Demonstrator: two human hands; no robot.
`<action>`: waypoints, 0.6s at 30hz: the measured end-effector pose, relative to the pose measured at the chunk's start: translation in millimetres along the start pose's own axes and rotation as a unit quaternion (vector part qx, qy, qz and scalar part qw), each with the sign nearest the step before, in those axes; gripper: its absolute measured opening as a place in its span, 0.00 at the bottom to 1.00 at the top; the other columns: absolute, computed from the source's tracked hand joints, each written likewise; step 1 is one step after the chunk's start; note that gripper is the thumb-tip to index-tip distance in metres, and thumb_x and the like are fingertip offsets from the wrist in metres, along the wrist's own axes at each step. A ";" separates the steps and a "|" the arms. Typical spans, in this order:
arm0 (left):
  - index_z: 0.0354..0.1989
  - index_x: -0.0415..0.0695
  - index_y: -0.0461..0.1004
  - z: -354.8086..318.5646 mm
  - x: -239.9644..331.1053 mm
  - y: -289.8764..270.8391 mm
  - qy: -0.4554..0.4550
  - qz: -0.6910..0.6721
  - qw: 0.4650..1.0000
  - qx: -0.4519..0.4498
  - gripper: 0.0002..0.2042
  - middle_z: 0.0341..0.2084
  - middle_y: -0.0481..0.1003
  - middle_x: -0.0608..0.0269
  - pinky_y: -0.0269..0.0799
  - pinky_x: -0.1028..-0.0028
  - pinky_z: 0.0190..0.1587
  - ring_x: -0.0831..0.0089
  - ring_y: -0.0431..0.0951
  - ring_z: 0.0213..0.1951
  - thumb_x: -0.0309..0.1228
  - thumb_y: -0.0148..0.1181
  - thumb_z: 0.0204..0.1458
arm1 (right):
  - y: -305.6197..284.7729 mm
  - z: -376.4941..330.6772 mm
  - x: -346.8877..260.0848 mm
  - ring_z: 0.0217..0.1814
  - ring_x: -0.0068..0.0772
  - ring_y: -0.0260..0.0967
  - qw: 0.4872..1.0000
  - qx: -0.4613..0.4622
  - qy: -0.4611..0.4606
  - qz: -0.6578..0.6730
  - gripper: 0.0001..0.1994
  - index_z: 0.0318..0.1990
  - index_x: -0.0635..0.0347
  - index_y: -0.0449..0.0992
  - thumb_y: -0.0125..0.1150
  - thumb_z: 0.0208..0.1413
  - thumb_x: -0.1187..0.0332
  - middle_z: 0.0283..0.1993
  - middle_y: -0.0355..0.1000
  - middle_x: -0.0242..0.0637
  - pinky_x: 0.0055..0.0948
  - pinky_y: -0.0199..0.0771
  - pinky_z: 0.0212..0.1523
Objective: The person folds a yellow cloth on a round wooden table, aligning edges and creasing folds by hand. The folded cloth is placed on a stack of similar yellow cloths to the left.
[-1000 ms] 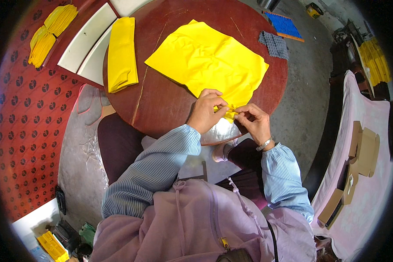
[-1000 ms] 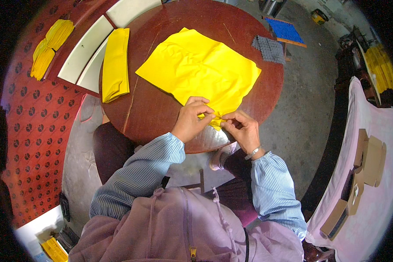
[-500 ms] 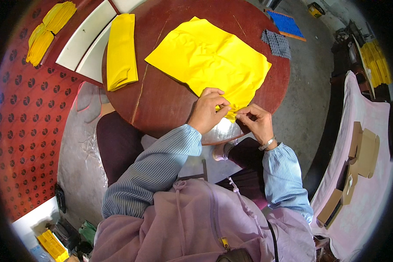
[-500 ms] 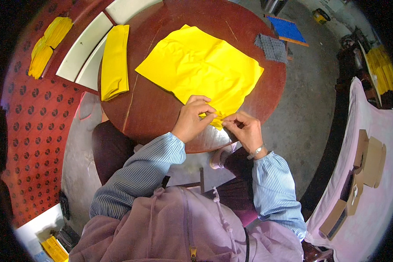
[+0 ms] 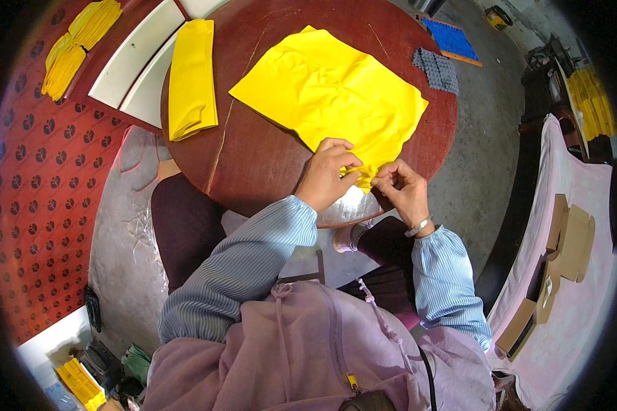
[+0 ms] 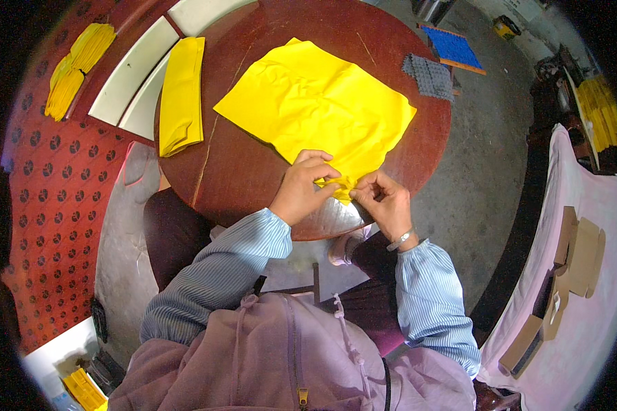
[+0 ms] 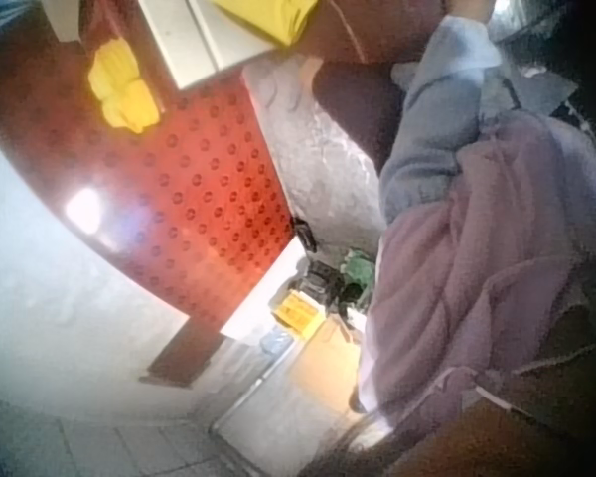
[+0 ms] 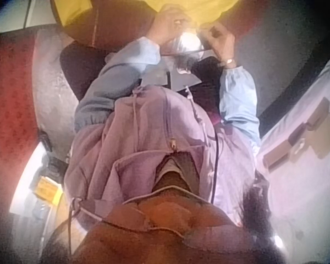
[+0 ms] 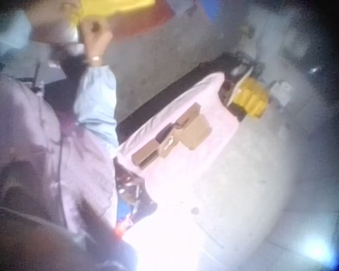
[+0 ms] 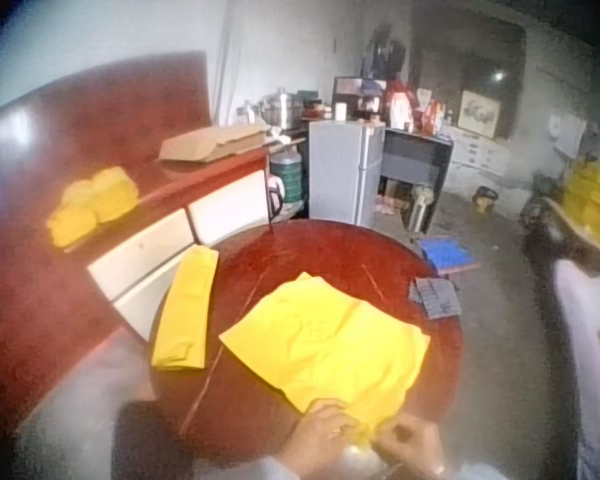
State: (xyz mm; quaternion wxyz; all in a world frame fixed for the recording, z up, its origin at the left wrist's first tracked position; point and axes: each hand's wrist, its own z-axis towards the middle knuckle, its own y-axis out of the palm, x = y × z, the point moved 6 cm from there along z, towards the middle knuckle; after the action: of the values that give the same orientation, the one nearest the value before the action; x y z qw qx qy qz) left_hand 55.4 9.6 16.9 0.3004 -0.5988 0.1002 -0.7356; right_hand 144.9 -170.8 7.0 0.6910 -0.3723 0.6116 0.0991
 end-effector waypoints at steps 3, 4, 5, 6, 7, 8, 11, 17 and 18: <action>0.34 0.39 0.84 -0.1 -3.0 2.0 -0.022 0.000 1.000 0.013 0.06 0.42 0.82 0.54 0.73 0.60 0.61 0.55 0.75 0.58 0.24 0.74 0.49 | -0.7 -2.3 -6.2 0.36 0.16 0.75 0.999 0.008 -0.021 -0.023 0.06 0.41 0.62 0.85 0.75 0.59 0.73 0.36 0.79 0.26 0.19 0.77 0.39; 0.34 0.39 0.84 -0.5 -3.5 2.2 -0.024 -0.001 1.000 0.014 0.06 0.42 0.82 0.53 0.73 0.61 0.61 0.55 0.75 0.58 0.24 0.74 0.49 | -0.4 -3.1 -8.7 0.36 0.16 0.75 0.999 0.004 -0.029 -0.030 0.06 0.41 0.62 0.85 0.75 0.59 0.73 0.36 0.79 0.26 0.20 0.77 0.39; 0.33 0.39 0.84 -0.9 -3.9 2.1 -0.026 -0.002 1.000 0.015 0.06 0.42 0.82 0.53 0.73 0.61 0.60 0.55 0.76 0.58 0.24 0.74 0.50 | -0.4 -4.0 -11.2 0.35 0.16 0.75 0.999 0.000 -0.038 -0.037 0.06 0.41 0.62 0.85 0.75 0.58 0.73 0.36 0.79 0.26 0.20 0.77 0.38; 0.34 0.38 0.84 -0.9 -4.4 2.4 -0.029 -0.005 1.000 0.013 0.05 0.42 0.82 0.53 0.73 0.60 0.61 0.55 0.76 0.58 0.24 0.74 0.50 | 0.0 -4.7 -15.1 0.35 0.17 0.75 0.997 -0.003 -0.060 -0.042 0.06 0.41 0.62 0.86 0.75 0.58 0.74 0.36 0.79 0.27 0.20 0.77 0.38; 0.34 0.38 0.84 -0.8 -4.8 2.4 -0.031 -0.007 0.999 0.010 0.05 0.42 0.82 0.53 0.73 0.60 0.61 0.56 0.75 0.58 0.24 0.74 0.51 | -0.2 -4.5 -13.2 0.35 0.17 0.75 0.999 -0.003 -0.036 -0.038 0.06 0.41 0.62 0.86 0.76 0.58 0.74 0.35 0.79 0.27 0.20 0.77 0.37; 0.34 0.38 0.84 -0.6 -5.5 2.7 -0.036 -0.012 0.999 0.004 0.05 0.42 0.82 0.53 0.73 0.60 0.61 0.56 0.75 0.58 0.24 0.73 0.51 | -0.4 -4.4 -12.5 0.35 0.17 0.75 0.999 -0.003 -0.025 -0.033 0.06 0.41 0.62 0.86 0.76 0.58 0.74 0.35 0.79 0.27 0.20 0.77 0.37; 0.35 0.38 0.84 -0.1 -3.9 0.7 -0.016 -0.018 1.000 0.002 0.04 0.43 0.82 0.52 0.73 0.60 0.61 0.55 0.75 0.58 0.24 0.72 0.53 | -0.9 -2.8 -10.9 0.34 0.16 0.75 0.999 -0.002 -0.013 -0.046 0.06 0.40 0.63 0.86 0.76 0.57 0.74 0.35 0.79 0.27 0.20 0.77 0.36; 0.37 0.38 0.84 -0.4 -4.4 -0.4 -0.010 -0.014 1.000 -0.012 0.04 0.43 0.82 0.53 0.71 0.60 0.63 0.55 0.74 0.60 0.24 0.69 0.54 | -0.5 -1.6 -6.7 0.33 0.16 0.74 0.999 -0.001 -0.003 -0.033 0.07 0.40 0.63 0.85 0.77 0.56 0.74 0.35 0.79 0.27 0.19 0.77 0.36; 0.37 0.39 0.84 -0.3 -3.3 -1.3 0.000 -0.010 1.000 -0.011 0.05 0.42 0.82 0.54 0.73 0.60 0.62 0.55 0.74 0.60 0.24 0.69 0.53 | -0.5 -1.5 -6.6 0.33 0.16 0.74 0.999 -0.002 -0.004 -0.032 0.07 0.40 0.63 0.85 0.77 0.56 0.74 0.35 0.80 0.27 0.19 0.77 0.37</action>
State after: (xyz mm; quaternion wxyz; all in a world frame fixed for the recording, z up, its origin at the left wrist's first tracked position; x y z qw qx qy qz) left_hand 55.0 12.5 14.8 0.2867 -0.6029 0.1020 -0.7375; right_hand 142.5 -170.0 13.4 0.6958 -0.3926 0.5961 0.0791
